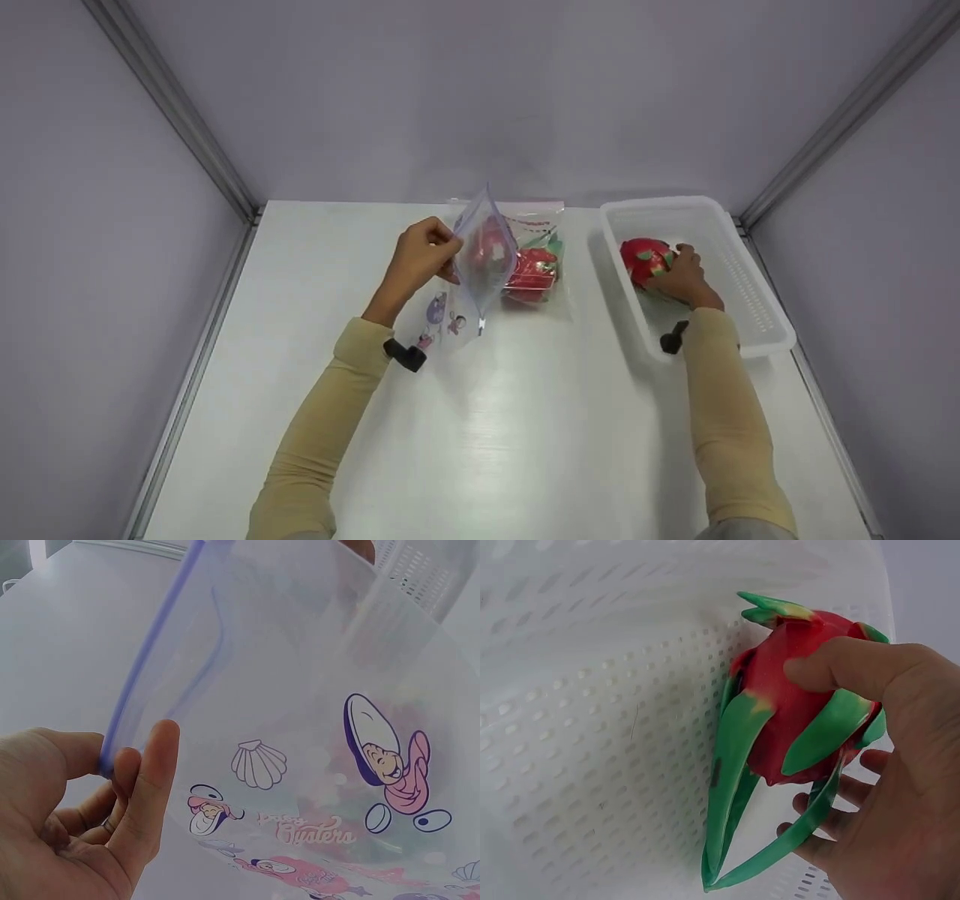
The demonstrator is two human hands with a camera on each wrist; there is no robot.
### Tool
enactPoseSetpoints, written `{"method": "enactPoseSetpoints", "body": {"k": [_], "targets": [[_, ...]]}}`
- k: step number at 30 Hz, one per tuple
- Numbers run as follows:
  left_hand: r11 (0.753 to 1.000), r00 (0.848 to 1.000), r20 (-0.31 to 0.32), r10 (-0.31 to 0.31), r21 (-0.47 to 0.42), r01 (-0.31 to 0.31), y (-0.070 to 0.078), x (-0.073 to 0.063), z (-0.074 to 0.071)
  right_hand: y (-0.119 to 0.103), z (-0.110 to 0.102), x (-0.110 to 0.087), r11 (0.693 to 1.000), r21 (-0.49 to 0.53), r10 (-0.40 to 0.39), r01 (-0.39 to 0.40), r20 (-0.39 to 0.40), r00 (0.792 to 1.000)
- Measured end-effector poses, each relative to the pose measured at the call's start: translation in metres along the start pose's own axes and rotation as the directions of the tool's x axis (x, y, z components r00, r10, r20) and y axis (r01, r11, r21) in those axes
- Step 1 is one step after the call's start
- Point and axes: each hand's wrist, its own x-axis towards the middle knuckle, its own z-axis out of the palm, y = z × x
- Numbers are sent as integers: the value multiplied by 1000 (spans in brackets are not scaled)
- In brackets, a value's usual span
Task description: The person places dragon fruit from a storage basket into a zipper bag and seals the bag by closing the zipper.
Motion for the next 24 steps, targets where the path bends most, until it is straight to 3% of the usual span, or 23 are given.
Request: {"method": "enactPoseSetpoints", "body": {"k": [10, 18, 24], "targets": [[1000, 1000, 7, 1, 1, -1, -1, 0, 1, 2, 0, -7, 990, -136, 52, -48, 25, 998], [1000, 1000, -8, 10, 8, -10, -1, 0, 1, 9, -4, -8, 991, -94, 99, -96, 27, 995], [1000, 1000, -3, 6, 12, -6, -1, 0, 2, 11, -4, -9, 987, -89, 138, -131, 74, 988]]}}
